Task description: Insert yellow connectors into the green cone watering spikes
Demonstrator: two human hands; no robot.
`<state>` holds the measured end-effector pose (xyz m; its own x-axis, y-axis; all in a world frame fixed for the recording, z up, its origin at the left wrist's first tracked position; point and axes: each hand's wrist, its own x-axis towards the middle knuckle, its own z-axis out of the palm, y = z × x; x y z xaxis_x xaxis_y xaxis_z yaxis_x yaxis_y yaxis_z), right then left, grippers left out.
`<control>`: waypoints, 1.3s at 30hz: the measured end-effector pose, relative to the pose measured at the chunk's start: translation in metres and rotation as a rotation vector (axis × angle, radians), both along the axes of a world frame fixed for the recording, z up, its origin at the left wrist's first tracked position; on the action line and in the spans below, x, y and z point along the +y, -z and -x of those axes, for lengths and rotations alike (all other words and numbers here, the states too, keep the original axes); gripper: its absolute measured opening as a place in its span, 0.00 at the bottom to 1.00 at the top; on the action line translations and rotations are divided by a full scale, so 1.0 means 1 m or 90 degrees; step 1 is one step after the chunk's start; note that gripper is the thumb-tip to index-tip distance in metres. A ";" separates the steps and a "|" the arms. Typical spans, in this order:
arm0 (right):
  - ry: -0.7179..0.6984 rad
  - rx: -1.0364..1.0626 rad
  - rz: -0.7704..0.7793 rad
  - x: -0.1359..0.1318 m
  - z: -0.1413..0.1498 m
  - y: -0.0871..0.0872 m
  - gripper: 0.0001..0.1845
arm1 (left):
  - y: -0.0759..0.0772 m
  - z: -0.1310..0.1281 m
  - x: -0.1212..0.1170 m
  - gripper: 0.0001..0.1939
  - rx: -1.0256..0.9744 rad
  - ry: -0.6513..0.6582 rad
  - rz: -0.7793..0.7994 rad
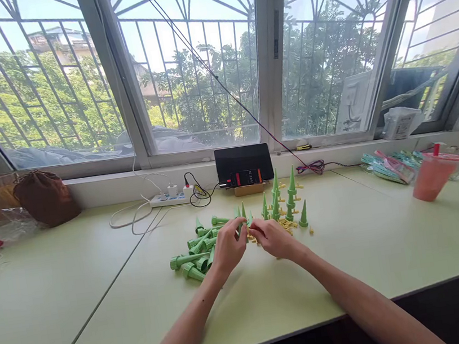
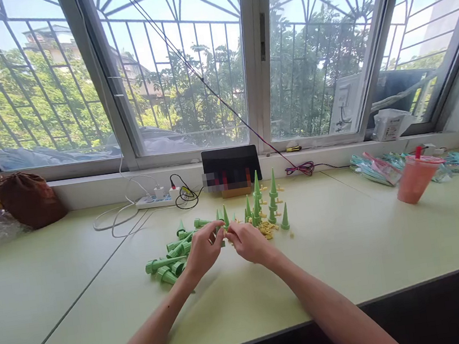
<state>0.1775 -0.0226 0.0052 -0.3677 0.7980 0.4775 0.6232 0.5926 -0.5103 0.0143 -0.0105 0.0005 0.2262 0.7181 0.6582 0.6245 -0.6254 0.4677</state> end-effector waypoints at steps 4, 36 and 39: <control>0.004 -0.005 0.006 0.001 0.000 0.001 0.14 | 0.000 0.000 0.000 0.11 0.002 0.001 -0.002; -0.008 0.017 0.005 0.004 0.001 0.003 0.12 | -0.005 0.000 0.000 0.14 -0.132 0.108 0.219; 0.001 0.005 0.002 0.005 0.001 0.003 0.14 | -0.003 0.000 0.001 0.14 -0.162 0.127 0.240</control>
